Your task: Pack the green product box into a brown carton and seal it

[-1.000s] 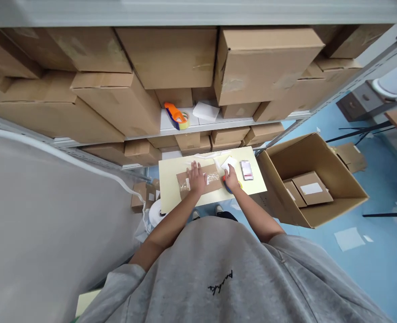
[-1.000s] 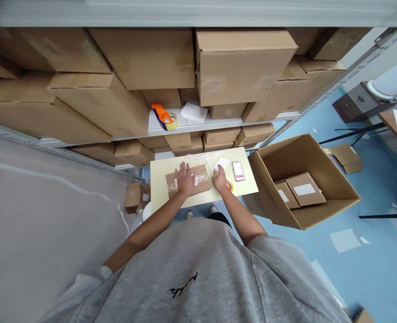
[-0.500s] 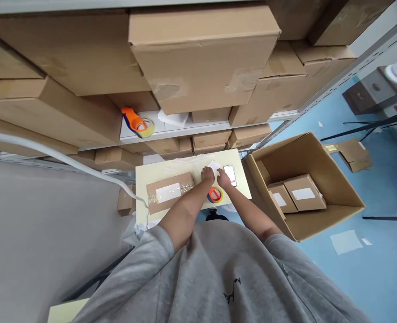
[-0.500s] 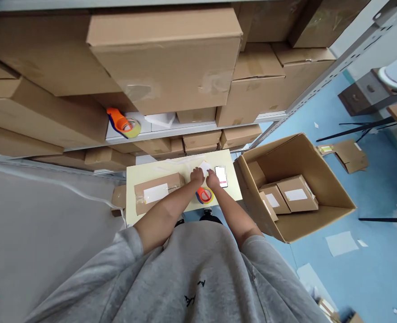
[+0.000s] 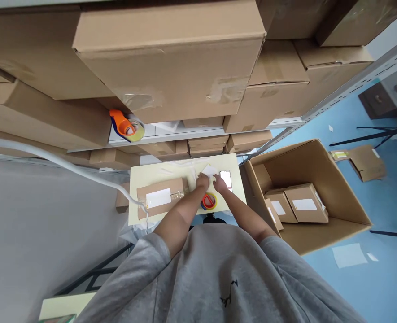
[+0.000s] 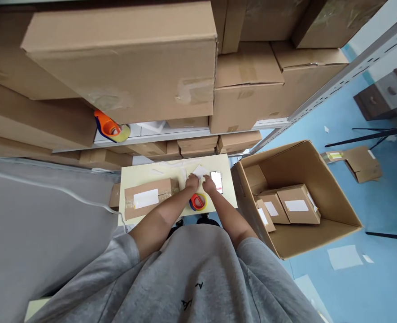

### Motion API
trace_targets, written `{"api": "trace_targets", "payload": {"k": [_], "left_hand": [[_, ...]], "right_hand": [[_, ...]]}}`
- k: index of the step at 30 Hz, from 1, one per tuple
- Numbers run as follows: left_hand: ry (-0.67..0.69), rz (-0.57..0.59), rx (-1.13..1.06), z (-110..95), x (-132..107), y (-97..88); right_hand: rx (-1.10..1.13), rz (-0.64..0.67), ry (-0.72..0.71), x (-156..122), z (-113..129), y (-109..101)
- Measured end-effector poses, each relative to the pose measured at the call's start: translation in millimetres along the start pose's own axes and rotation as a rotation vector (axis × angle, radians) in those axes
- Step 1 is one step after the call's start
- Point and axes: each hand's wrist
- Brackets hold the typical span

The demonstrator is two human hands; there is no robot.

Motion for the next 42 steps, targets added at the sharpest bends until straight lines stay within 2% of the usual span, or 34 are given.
{"api": "trace_targets", "payload": {"k": [7, 13, 18, 23, 27, 33, 37, 42], "left_hand": [[0.096, -0.003, -0.037, 14, -7, -21.2], [0.052, -0.063, -0.026, 27, -11, -50.1], [0.062, -0.113, -0.140, 37, -14, -72.4], [0.021, -0.146, -0.313, 41, -19, -89.5], [-0.009, -0.173, -0.407, 41, -24, -99.4], [0.029, -0.221, -0.370, 39, -38, -104.9], [0.075, -0.241, -0.327, 36, -48, -107.1], [0.201, -0.253, -0.281, 33, -54, -109.5]], "right_hand": [[0.025, -0.022, -0.034, 6, 11, -6], [0.140, -0.147, -0.151, 5, 19, -9], [0.225, -0.202, -0.227, 6, 29, -20], [0.303, -0.188, -0.275, 16, 44, -30], [0.397, -0.131, -0.255, 24, 55, -35], [0.619, -0.060, -0.118, 27, 65, -34], [0.610, -0.019, -0.141, 20, 69, -31], [0.569, 0.024, -0.135, 11, 75, -31]]}}
Point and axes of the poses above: each hand's wrist, its own x-axis towards the middle knuckle, its own y-axis out of the palm, z = x × y, and after that the axes turned 7 degrees about y, right-handed
